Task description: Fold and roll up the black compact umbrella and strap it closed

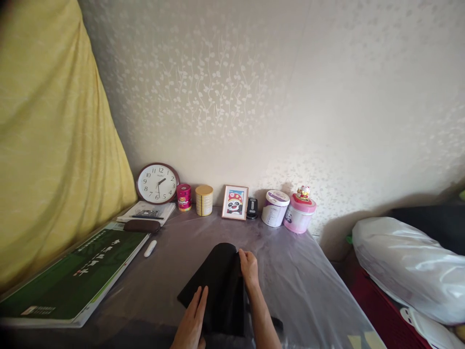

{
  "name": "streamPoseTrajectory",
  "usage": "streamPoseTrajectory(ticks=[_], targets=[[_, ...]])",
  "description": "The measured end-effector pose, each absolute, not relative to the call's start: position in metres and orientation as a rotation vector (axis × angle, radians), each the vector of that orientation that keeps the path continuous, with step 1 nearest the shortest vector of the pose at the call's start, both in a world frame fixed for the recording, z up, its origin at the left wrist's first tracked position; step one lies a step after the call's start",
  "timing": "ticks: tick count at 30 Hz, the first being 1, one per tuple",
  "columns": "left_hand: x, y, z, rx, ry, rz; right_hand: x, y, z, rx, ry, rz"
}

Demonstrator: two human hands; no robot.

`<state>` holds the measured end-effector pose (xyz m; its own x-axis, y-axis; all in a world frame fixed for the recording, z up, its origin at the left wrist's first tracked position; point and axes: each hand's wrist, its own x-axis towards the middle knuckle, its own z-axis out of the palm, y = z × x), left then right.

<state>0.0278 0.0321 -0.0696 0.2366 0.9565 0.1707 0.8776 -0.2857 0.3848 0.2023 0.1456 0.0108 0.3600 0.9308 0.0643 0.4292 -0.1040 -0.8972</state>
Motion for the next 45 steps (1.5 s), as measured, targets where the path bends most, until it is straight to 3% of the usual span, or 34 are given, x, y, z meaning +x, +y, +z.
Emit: streamPoseTrajectory(ticks=[8,20,28,32,37,45], targets=[[0.029,0.036,-0.071,2.313,1.731,0.554,0.158,0.156,0.019,-1.641,-1.081,0.976],[0.023,0.038,-0.083,2.395,1.705,0.498,0.143,0.164,0.008,-1.672,-1.238,0.947],[0.007,0.026,-0.092,2.433,1.743,0.604,0.14,0.144,0.021,-1.671,-1.68,0.685],[0.011,0.013,-0.074,2.439,1.996,0.788,0.139,0.136,0.022,-1.702,-1.814,0.511],[0.031,0.016,-0.054,2.721,1.962,0.868,0.136,0.132,0.018,-1.703,-1.918,0.394],[0.036,0.033,-0.081,2.627,2.086,0.889,0.155,0.101,0.012,-1.093,-2.108,0.309]])
